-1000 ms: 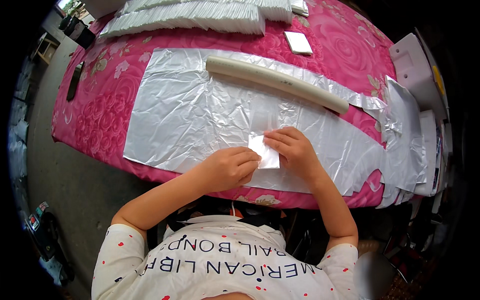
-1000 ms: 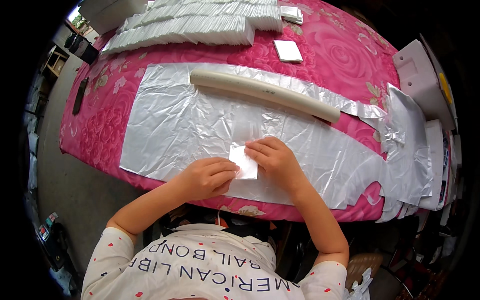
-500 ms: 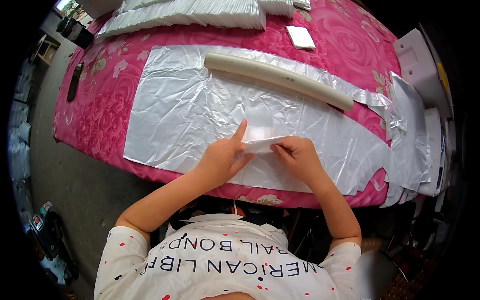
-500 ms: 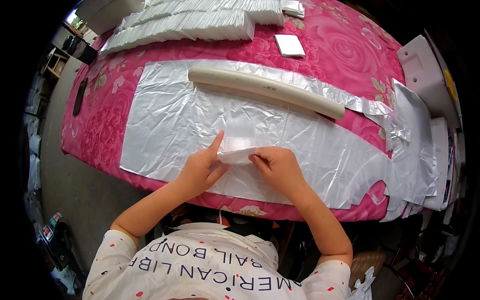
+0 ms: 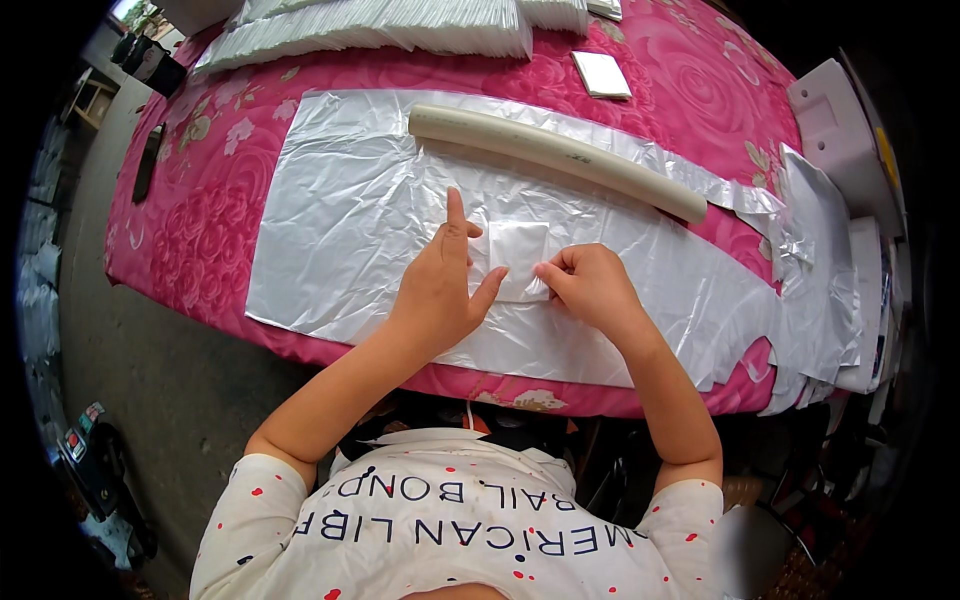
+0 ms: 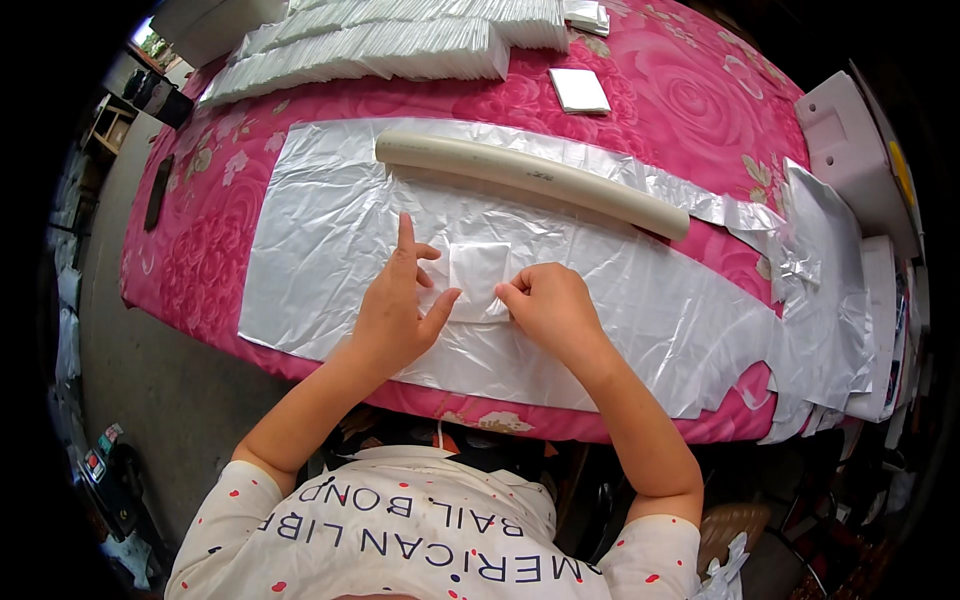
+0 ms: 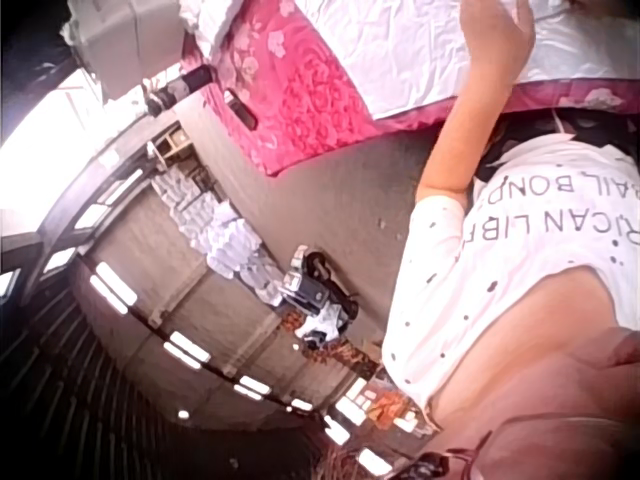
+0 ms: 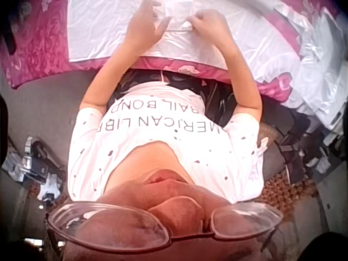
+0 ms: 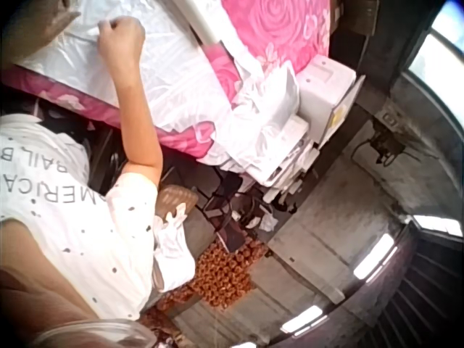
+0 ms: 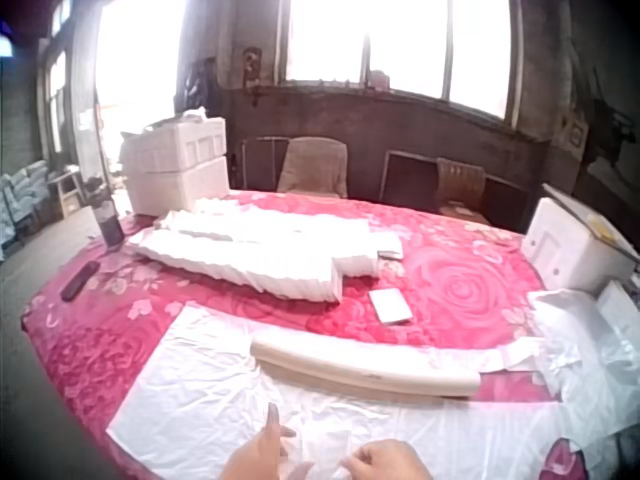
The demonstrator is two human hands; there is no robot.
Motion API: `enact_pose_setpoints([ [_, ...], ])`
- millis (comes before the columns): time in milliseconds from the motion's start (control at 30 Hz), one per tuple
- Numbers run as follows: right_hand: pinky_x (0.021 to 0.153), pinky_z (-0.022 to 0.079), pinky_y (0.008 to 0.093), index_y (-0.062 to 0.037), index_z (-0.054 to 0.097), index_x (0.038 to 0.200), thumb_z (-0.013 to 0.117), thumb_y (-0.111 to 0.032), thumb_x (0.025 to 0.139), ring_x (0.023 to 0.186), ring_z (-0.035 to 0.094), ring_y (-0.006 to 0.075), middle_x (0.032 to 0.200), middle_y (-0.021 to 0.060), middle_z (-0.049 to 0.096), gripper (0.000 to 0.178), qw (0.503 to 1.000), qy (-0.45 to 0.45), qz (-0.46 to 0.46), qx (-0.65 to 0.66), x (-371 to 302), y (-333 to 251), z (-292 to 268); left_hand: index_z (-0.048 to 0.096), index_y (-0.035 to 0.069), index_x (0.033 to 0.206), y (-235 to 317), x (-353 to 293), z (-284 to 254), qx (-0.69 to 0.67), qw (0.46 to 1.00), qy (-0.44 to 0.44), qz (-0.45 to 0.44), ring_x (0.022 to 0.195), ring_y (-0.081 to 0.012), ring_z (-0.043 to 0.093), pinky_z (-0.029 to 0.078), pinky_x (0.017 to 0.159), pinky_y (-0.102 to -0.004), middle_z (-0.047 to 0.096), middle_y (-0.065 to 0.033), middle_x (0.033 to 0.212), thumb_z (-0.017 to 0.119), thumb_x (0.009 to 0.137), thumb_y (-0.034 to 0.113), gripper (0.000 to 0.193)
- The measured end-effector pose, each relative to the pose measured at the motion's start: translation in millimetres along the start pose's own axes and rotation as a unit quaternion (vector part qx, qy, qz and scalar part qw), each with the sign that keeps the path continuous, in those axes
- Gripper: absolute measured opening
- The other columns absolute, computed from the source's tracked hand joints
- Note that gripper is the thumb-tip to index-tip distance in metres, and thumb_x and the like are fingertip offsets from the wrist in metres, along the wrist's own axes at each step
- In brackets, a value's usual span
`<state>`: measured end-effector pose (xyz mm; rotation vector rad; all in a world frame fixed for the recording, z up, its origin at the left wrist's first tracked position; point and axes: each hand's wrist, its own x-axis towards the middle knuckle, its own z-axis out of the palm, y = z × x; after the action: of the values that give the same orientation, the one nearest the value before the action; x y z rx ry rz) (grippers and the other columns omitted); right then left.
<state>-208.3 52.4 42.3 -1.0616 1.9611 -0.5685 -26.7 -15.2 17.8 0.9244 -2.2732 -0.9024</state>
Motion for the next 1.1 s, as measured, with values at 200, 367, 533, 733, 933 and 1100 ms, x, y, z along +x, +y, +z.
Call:
enact_pose_setpoints([
  [200, 0.055, 0.046, 0.0316, 0.002, 0.066, 0.071, 0.058, -0.02, 0.079, 0.055, 0.06, 0.0201, 0.059, 0.012, 0.062, 0.024, 1.0, 0.0, -0.007, 0.021, 3.2, 4.8, 2.8, 0.039, -0.004, 0.132, 7.9, -7.7, 23.3, 0.09, 0.961, -0.076, 0.251, 0.119, -0.0316, 0.045, 0.039, 0.098, -0.0399, 0.042, -0.0195, 0.133, 0.068, 0.074, 0.017, 0.068],
  [367, 0.055, 0.047, 0.0324, 0.0016, 0.066, 0.07, 0.056, -0.017, 0.078, 0.053, 0.06, 0.0219, 0.059, 0.0136, 0.062, 0.023, 1.0, 0.0, -0.017, 0.019, 9.7, 12.1, 3.6, 0.031, -0.008, 0.134, 10.9, -3.9, 35.5, 0.157, 0.965, -0.11, 0.179, 0.133, -0.0352, 0.028, 0.022, 0.108, -0.0456, 0.032, -0.0234, 0.14, 0.064, 0.077, 0.034, 0.078],
  [533, 0.056, 0.047, 0.0324, 0.001, 0.067, 0.072, 0.061, -0.021, 0.077, 0.054, 0.06, 0.0225, 0.059, 0.0139, 0.062, 0.024, 1.0, -0.005, 0.013, 0.008, 5.3, 1.0, 2.2, 0.024, -0.011, 0.136, 0.5, -4.4, 44.7, 0.214, 0.962, -0.115, 0.128, 0.138, -0.036, 0.015, 0.009, 0.112, -0.0451, 0.021, -0.0273, 0.144, 0.057, 0.079, 0.048, 0.088],
  [733, 0.056, 0.047, 0.0327, 0.0, 0.064, 0.072, 0.066, -0.02, 0.076, 0.058, 0.062, 0.0218, 0.063, 0.0108, 0.064, 0.021, 0.998, 0.04, -0.042, -0.029, -1.5, 5.8, 6.3, 0.019, -0.011, 0.138, 1.0, -2.6, 44.1, 0.215, 0.96, -0.139, 0.113, 0.139, -0.0361, 0.01, 0.005, 0.112, -0.0448, 0.016, -0.0274, 0.146, 0.056, 0.077, 0.052, 0.096],
  [933, 0.056, 0.046, 0.0299, -0.0014, 0.057, 0.091, 0.073, -0.017, 0.071, 0.059, 0.061, 0.0195, 0.065, 0.009, 0.062, 0.03, 0.982, 0.133, -0.1, -0.087, -24.2, 7.5, 19.6, 0.016, -0.012, 0.138, -2.0, -5.5, 45.9, 0.177, 0.971, -0.113, 0.116, 0.139, -0.0367, 0.009, 0.005, 0.112, -0.0456, 0.013, -0.0276, 0.146, 0.057, 0.077, 0.051, 0.096],
  [1100, 0.067, 0.047, 0.0348, -0.0032, 0.058, 0.1, 0.072, -0.014, 0.07, 0.076, 0.061, 0.0252, 0.083, 0.0116, 0.062, 0.035, 0.96, 0.144, -0.139, -0.196, -37.3, 3.3, 13.2, 0.014, -0.008, 0.14, -1.7, -8.7, 26.0, 0.061, 0.985, -0.062, 0.148, 0.139, -0.0375, 0.004, 0.007, 0.112, -0.0456, 0.01, -0.0265, 0.147, 0.057, 0.081, 0.043, 0.09],
])
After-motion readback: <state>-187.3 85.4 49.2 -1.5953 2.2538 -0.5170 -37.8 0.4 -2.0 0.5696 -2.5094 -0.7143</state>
